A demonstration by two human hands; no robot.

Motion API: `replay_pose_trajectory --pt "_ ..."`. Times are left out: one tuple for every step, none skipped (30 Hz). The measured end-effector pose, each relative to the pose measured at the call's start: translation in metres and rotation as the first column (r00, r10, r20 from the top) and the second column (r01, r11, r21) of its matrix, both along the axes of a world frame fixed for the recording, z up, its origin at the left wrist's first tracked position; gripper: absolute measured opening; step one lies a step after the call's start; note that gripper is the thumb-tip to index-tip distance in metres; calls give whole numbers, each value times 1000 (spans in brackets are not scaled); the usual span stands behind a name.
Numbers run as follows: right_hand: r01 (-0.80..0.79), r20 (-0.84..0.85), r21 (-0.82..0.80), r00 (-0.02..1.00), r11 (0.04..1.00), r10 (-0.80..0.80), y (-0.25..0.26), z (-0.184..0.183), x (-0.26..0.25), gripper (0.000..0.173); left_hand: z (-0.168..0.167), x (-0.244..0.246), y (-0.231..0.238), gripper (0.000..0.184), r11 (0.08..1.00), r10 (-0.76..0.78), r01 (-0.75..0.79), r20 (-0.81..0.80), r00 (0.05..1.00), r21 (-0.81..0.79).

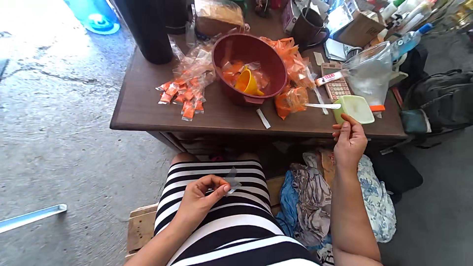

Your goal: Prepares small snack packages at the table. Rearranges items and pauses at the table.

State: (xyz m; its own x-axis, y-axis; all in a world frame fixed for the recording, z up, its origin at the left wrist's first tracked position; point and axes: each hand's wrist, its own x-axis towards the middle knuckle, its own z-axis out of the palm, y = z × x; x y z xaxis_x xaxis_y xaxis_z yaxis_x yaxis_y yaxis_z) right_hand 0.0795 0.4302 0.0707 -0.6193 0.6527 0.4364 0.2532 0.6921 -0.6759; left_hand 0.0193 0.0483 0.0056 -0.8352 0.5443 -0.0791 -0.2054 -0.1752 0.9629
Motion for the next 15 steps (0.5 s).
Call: replay_pose_trajectory --pt "-19 36 21 999 1000 18 -2 3 -1 34 0 0 1 4 1000 6 -6 8 1000 6" --pt "-32 70 47 997 998 29 -5 4 -2 32 0 0 2 3 1000 11 -11 11 1000 10" --pt "-28 99 82 995 996 20 -4 4 -3 30 0 1 3 3 1000 14 -15 11 1000 11" --pt "-5 130 117 991 993 -10 0 3 -4 27 -1 1 3 2 1000 14 -14 6 1000 16" --pt "27 160 154 986 988 -52 9 2 -4 27 -2 1 3 3 1000 13 -13 0 1000 21" --pt "69 185 186 977 980 -104 23 3 -5 29 -3 2 2 4 1000 13 -13 -2 1000 25" --pt "115 217 214 963 970 -162 39 4 -5 31 -4 2 1 4 1000 14 -14 -3 1000 19" --pt "153 259 236 942 960 -213 57 6 -5 34 -3 2 0 4 1000 16 -16 -1 1000 12" --pt "185 308 256 915 949 -262 74 8 -5 37 -3 2 -1 4 1000 20 -20 2 1000 5" --pt "217 361 267 881 939 -306 89 11 -6 39 -2 2 -1 4 1000 26 -26 5 1000 -2" --pt "244 411 270 845 931 -341 100 14 -7 40 -1 2 -1 4 1000 28 -28 9 1000 -7" --pt "262 456 270 812 926 -363 107 17 -9 39 0 2 0 5 1000 28 -28 12 1000 -7" --pt "271 494 267 785 925 -373 113 20 -11 38 1 2 2 5 1000 30 -30 15 999 -6" --pt "275 520 266 766 924 -378 118 20 -13 37 1 3 3 5 1000 30 -29 16 999 -5" --pt "273 539 267 752 924 -378 122 20 -14 36 1 3 4 5 1000 28 -28 16 999 -2"
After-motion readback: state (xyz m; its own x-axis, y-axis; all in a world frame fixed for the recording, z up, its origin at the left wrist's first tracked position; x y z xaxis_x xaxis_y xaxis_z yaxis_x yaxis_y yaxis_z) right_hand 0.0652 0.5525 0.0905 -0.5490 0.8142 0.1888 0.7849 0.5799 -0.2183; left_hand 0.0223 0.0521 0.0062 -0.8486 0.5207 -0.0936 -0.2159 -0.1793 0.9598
